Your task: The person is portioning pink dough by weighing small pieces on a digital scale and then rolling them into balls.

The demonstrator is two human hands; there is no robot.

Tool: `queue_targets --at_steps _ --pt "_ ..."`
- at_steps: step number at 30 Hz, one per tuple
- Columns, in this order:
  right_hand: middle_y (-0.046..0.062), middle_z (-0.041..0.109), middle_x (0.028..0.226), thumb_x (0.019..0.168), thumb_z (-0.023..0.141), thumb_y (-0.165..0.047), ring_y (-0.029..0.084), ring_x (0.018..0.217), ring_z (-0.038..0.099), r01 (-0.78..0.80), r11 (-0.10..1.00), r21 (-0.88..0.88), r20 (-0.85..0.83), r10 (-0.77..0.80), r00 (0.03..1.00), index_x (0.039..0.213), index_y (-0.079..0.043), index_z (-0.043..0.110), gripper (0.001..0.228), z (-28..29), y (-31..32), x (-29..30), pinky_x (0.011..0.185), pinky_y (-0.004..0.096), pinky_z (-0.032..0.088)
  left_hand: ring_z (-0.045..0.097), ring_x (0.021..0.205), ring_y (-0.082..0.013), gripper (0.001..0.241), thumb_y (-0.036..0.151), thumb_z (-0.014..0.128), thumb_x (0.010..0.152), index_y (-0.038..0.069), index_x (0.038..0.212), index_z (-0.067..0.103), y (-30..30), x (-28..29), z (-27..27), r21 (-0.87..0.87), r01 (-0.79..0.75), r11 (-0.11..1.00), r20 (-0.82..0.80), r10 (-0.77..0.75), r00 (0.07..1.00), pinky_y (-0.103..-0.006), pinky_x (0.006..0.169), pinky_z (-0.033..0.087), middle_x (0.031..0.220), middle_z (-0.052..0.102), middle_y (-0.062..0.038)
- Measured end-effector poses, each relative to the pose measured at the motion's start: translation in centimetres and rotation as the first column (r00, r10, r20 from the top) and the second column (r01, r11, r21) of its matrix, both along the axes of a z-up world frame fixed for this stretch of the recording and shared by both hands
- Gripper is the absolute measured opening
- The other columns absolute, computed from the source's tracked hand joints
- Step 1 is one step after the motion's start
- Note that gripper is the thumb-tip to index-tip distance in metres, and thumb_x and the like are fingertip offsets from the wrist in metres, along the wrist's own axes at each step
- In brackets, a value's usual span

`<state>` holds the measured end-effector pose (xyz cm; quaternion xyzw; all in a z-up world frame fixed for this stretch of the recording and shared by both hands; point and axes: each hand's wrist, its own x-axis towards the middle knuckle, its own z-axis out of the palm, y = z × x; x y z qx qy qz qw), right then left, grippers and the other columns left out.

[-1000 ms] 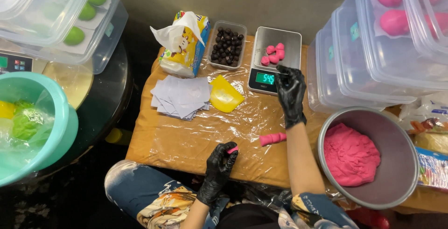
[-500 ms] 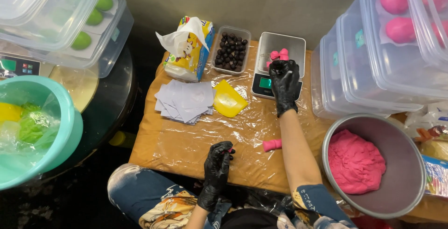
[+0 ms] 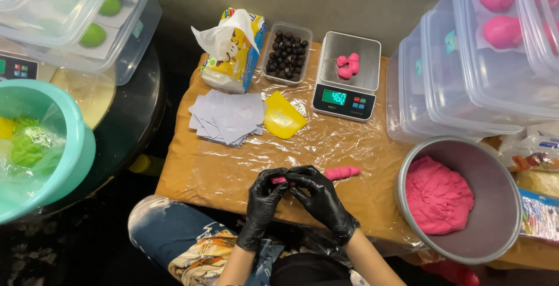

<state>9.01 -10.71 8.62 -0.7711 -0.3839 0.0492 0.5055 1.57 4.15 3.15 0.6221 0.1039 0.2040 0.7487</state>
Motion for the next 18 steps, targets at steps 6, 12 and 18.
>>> queue_targets --at_steps 6,12,18 --pt "0.01 0.072 0.102 0.096 0.071 -0.014 0.024 0.095 0.072 -0.01 1.0 0.002 0.064 0.01 0.998 0.111 -0.007 0.069 0.017 2.1 0.3 -0.4 0.088 0.038 0.059 0.073 0.102 -0.02 0.021 0.008 0.077 0.088 0.007 0.108 0.076 0.3 -0.4 -0.9 -0.047 0.055 0.997 -0.114 -0.06 0.992 -0.0332 0.091 0.06 0.107 0.078 -0.008" --pt "0.003 0.069 0.081 0.09 0.074 -0.037 0.014 0.077 0.068 0.036 0.985 0.171 -0.589 0.073 0.804 0.088 -0.01 0.068 0.028 2.8 1.1 0.4 0.077 0.031 0.057 0.07 0.093 -0.0166 0.018 0.012 0.08 0.087 0.008 0.103 0.074 0.5 -0.8 -2.4 -0.039 0.049 0.998 -0.131 -0.054 0.99 -0.0308 0.084 0.059 0.098 0.074 -0.004" --pt "0.014 0.078 0.114 0.093 0.066 -0.007 0.022 0.11 0.074 0.155 0.972 0.18 -0.572 -0.025 0.82 0.107 -0.002 0.077 0.019 2.4 0.0 5.5 0.099 0.031 0.059 0.065 0.098 -0.0161 0.012 -0.001 0.072 0.092 0.004 0.102 0.067 0.0 -0.2 -2.4 -0.22 -0.042 0.975 0.069 0.059 0.996 -0.0399 0.102 0.061 0.102 0.069 -0.009"
